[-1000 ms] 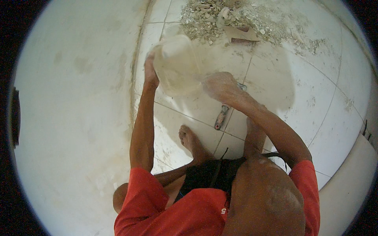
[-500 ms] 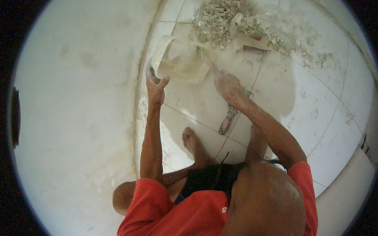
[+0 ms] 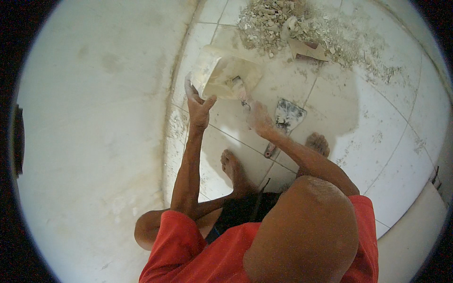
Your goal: The person applies patching compound to damaged areas of a wall using a putty knife and then scrapes off excess material and debris from the wall and floor.
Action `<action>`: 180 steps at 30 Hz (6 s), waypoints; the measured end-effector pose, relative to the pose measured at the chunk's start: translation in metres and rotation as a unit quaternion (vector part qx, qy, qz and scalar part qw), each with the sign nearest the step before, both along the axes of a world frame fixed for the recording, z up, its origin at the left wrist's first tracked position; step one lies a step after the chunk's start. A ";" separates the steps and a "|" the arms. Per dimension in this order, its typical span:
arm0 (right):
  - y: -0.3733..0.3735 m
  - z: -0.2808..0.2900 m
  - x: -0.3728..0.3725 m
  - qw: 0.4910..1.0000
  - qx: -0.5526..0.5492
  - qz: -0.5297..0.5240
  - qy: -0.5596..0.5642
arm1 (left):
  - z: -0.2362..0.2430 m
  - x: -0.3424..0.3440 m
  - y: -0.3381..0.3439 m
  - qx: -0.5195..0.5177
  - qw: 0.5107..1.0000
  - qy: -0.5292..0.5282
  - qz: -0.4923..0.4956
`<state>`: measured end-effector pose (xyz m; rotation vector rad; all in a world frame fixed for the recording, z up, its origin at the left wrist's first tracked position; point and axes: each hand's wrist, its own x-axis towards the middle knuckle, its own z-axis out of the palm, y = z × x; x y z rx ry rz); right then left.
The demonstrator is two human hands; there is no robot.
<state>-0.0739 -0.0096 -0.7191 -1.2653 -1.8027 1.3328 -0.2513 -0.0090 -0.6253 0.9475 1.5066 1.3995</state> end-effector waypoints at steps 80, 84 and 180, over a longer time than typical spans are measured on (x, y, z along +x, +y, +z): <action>0.062 0.060 0.068 0.926 0.080 0.102 -0.354 | -0.034 -0.009 0.022 -0.079 0.943 0.321 -0.045; 0.045 0.021 0.061 0.901 0.118 0.127 -0.399 | -0.036 0.015 0.022 -0.079 0.951 0.298 0.003; -0.005 0.110 0.133 0.988 -0.028 0.009 -0.150 | 0.035 0.066 -0.021 -0.115 0.971 0.117 0.173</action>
